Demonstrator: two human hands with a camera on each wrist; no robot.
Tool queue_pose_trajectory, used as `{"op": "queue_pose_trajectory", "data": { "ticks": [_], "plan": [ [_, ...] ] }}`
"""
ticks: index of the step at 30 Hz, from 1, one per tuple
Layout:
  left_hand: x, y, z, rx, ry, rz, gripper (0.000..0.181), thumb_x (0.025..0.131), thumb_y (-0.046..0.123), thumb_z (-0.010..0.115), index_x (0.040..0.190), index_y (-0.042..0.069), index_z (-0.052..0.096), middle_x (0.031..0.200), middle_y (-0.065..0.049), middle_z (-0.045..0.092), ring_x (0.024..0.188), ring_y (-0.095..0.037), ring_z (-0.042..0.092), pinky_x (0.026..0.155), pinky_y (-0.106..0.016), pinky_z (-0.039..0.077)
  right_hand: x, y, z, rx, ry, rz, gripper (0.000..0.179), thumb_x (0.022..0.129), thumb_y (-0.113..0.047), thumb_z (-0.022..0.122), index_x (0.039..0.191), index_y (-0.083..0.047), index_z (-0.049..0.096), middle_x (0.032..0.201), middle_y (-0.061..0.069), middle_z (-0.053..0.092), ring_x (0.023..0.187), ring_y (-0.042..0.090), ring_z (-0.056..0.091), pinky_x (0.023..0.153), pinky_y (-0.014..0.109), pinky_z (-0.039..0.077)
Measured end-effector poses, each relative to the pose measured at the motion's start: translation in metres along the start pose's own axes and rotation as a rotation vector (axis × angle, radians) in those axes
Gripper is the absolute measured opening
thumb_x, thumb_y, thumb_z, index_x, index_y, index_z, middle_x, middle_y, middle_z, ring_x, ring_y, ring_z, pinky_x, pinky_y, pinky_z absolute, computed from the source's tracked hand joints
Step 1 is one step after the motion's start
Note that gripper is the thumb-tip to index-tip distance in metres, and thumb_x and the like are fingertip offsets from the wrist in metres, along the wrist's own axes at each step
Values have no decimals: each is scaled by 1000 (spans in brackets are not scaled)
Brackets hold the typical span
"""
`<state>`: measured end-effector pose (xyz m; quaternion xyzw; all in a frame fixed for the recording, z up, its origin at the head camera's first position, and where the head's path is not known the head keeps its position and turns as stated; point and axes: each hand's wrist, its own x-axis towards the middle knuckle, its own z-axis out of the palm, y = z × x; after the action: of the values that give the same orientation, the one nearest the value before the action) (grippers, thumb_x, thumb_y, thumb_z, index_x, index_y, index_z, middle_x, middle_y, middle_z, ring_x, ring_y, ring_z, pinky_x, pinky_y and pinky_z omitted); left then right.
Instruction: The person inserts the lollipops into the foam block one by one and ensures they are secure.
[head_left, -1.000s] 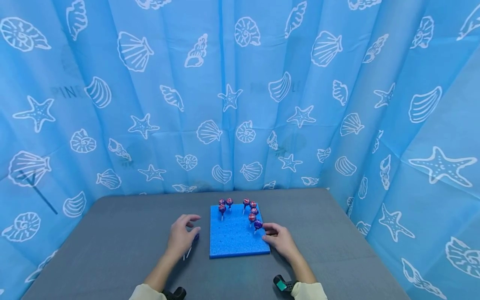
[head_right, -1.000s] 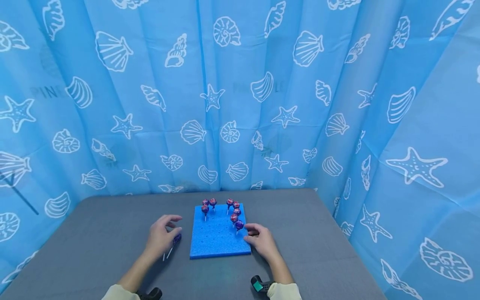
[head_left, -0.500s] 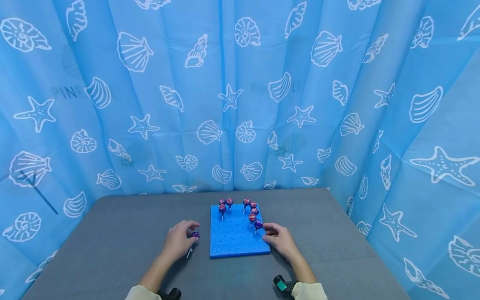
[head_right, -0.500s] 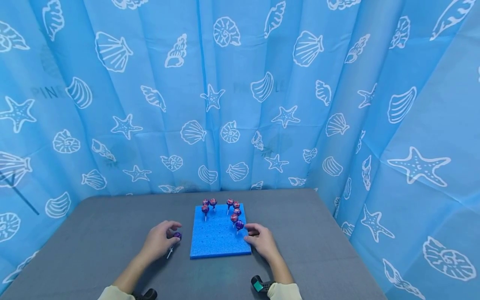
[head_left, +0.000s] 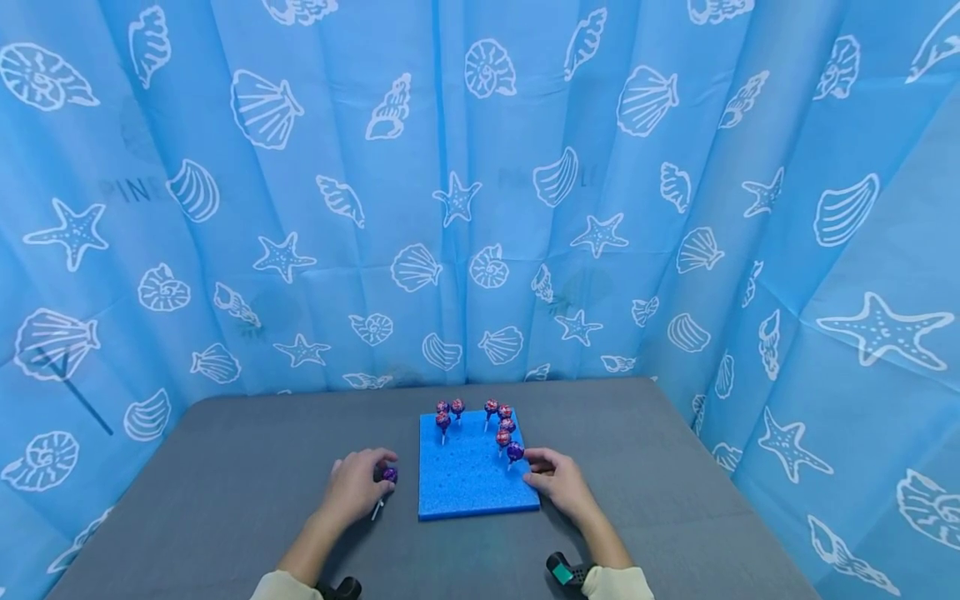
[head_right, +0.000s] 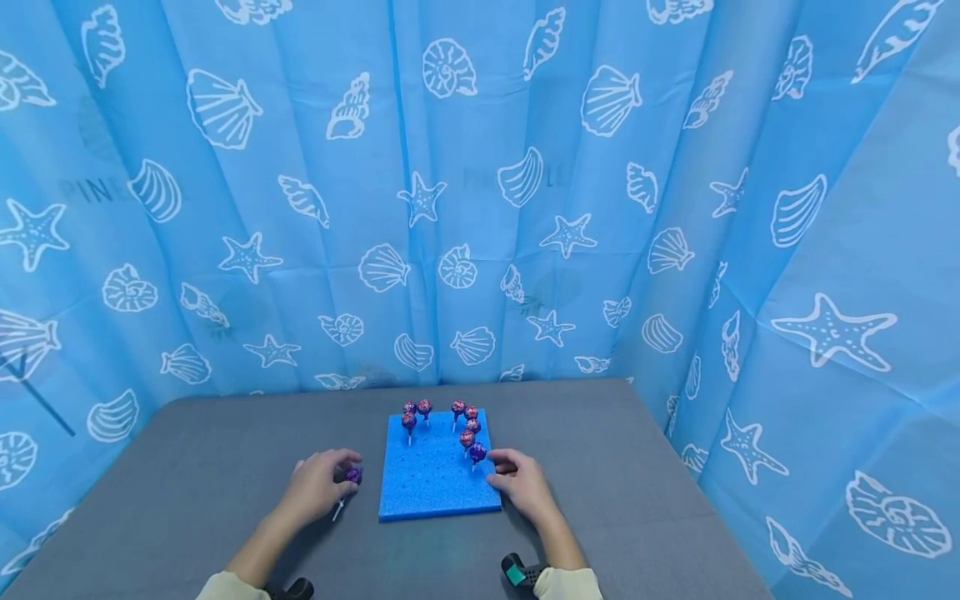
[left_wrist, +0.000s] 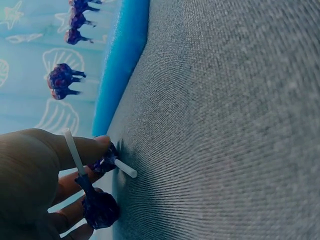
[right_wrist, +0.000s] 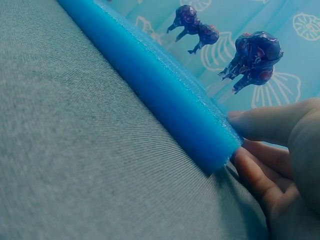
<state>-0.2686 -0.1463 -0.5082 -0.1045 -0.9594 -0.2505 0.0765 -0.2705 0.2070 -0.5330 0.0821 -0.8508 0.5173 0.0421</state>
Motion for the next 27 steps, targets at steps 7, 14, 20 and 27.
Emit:
{"op": "queue_pose_trajectory", "data": {
  "ticks": [7, 14, 20, 27],
  "plan": [
    [1, -3, 2, 27, -32, -25, 31, 82, 22, 79, 112, 20, 69, 103, 0, 68, 98, -25, 59, 81, -45, 40, -2, -1, 0, -4, 1, 4, 30, 89, -6, 70, 118, -4, 65, 108, 7, 65, 95, 23, 61, 84, 41, 53],
    [0, -5, 7, 34, -7, 2, 25, 83, 25, 79, 107, 23, 70, 103, 1, 67, 99, -25, 59, 81, -45, 41, -2, -1, 0, -4, 3, 7, 29, 89, -6, 70, 118, -4, 65, 107, 7, 65, 95, 23, 61, 84, 41, 53],
    [0, -4, 10, 24, 23, 38, 24, 82, 25, 79, 104, 25, 71, 99, 4, 67, 96, -23, 58, 79, -44, 40, -3, -1, -1, -2, 0, 4, 30, 89, -7, 70, 118, -5, 65, 107, 6, 65, 95, 23, 61, 84, 41, 53],
    [1, 2, 10, -89, 80, 36, 23, 84, 24, 78, 106, 23, 70, 95, 8, 64, 94, -19, 57, 82, -44, 40, -3, -2, -1, -2, 1, 3, 29, 90, -7, 70, 118, -5, 65, 107, 6, 66, 95, 22, 61, 84, 41, 52]
  ]
}}
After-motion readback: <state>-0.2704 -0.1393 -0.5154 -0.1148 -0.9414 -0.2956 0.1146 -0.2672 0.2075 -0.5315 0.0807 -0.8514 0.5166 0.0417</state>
